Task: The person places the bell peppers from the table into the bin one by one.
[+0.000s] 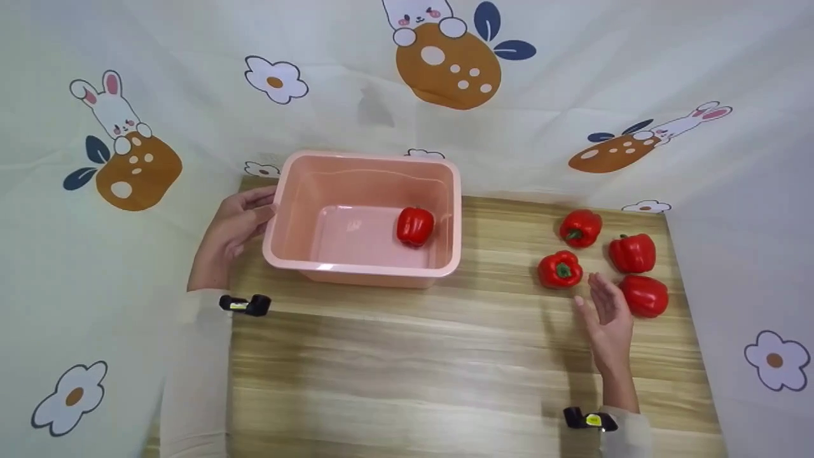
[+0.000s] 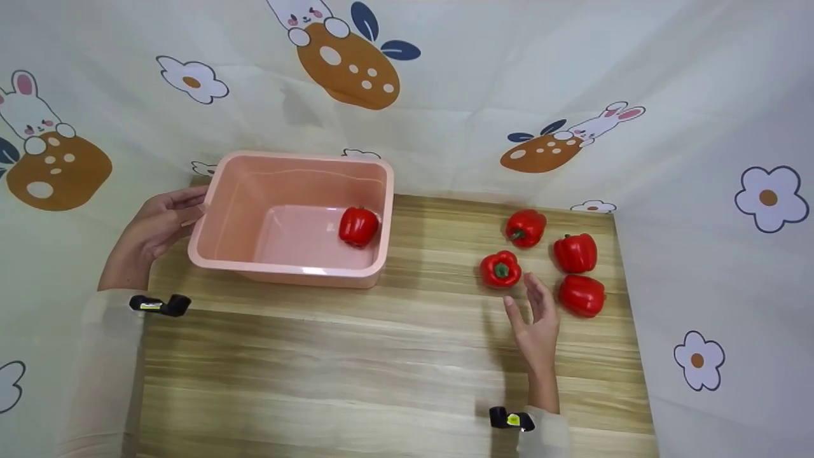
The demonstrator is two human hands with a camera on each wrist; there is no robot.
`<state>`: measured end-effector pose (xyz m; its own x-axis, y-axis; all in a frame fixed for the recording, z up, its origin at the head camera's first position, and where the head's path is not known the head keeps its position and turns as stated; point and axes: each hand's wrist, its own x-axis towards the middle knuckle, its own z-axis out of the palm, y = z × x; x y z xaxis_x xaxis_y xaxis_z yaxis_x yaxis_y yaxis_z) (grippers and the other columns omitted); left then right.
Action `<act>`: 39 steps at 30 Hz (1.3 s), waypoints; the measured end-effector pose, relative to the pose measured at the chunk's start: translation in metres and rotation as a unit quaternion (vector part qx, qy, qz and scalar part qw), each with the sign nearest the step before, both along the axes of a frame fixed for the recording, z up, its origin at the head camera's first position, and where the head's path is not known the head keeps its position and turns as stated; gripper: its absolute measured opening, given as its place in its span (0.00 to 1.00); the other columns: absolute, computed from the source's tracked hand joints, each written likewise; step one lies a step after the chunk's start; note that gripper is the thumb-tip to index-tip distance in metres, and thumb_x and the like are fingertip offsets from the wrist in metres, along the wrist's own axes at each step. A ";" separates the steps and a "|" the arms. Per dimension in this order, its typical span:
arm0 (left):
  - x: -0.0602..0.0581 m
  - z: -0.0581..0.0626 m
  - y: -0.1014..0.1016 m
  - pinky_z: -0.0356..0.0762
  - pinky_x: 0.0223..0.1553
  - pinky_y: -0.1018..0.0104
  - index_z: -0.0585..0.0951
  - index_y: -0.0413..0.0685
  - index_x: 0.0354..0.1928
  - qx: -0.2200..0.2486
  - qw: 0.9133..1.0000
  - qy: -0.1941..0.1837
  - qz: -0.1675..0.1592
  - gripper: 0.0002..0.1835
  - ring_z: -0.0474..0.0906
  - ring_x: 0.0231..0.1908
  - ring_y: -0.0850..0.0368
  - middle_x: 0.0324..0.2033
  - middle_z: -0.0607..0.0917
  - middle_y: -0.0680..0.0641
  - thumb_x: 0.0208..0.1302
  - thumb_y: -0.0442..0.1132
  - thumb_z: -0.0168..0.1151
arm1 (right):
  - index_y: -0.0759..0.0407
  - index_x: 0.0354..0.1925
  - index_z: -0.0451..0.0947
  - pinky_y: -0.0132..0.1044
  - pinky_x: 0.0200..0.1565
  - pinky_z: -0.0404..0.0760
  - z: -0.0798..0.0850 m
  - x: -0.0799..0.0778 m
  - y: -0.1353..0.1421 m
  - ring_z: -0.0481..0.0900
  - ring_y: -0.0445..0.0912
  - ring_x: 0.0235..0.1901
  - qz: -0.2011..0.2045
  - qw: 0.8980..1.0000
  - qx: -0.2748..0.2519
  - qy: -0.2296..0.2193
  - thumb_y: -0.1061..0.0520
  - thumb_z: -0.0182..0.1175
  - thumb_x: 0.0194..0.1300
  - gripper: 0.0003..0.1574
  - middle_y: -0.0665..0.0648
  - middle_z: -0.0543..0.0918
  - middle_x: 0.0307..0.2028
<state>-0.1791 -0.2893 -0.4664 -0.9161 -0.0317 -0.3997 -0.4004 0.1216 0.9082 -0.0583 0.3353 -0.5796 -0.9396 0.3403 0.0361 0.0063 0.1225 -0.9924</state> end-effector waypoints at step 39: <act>0.000 0.000 -0.001 0.87 0.51 0.74 0.67 0.45 0.80 -0.006 1.000 -0.009 0.003 0.33 0.85 0.52 0.62 0.66 0.79 0.45 0.76 0.34 0.60 | 0.59 0.81 0.57 0.45 0.85 0.57 -0.047 0.020 0.008 0.60 0.55 0.82 -0.037 0.992 0.025 -0.119 0.62 0.74 0.65 0.54 0.62 0.65 0.80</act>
